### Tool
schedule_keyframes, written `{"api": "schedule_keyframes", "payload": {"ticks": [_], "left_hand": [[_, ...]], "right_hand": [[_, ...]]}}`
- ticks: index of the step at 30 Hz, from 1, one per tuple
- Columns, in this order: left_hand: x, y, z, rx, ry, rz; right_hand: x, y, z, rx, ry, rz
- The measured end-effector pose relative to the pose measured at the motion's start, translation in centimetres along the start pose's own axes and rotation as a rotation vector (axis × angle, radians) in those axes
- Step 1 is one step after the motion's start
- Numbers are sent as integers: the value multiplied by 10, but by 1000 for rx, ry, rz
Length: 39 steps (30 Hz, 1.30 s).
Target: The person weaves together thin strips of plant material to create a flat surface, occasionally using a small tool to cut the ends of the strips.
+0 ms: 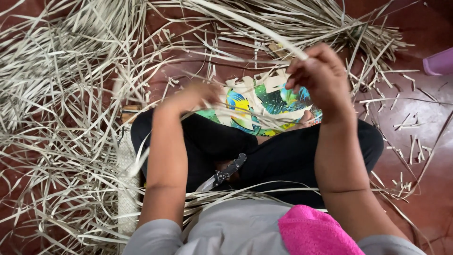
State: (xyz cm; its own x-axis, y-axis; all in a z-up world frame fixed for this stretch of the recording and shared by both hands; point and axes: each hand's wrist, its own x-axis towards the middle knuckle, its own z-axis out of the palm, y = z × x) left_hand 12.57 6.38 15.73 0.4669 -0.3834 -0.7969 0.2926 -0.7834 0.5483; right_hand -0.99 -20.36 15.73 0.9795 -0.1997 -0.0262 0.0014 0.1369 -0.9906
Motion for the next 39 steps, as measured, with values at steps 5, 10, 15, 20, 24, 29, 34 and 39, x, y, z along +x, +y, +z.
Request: {"api": "schedule_keyframes", "payload": {"ticks": [5, 10, 15, 20, 24, 29, 34, 39], "left_hand": [[0, -1, 72, -89, 230, 1080], [62, -1, 89, 456, 931, 1348], [57, -2, 75, 402, 757, 1256], [60, -20, 46, 187, 575, 754], [84, -53, 34, -418, 524, 536], [95, -62, 32, -519, 548, 751], [107, -72, 31, -616, 519, 813], [99, -71, 27, -687, 474, 750]], "right_hand": [[9, 46, -8, -532, -59, -303], [0, 41, 17, -784, -19, -393], [4, 44, 25, -899, -36, -454], [6, 52, 27, -887, -33, -429], [-2, 46, 48, -819, -331, -30], [-54, 132, 102, -730, -1080, 118], [-109, 199, 123, -1359, -1223, -257], [-73, 140, 117, -1178, -1329, 17]]}}
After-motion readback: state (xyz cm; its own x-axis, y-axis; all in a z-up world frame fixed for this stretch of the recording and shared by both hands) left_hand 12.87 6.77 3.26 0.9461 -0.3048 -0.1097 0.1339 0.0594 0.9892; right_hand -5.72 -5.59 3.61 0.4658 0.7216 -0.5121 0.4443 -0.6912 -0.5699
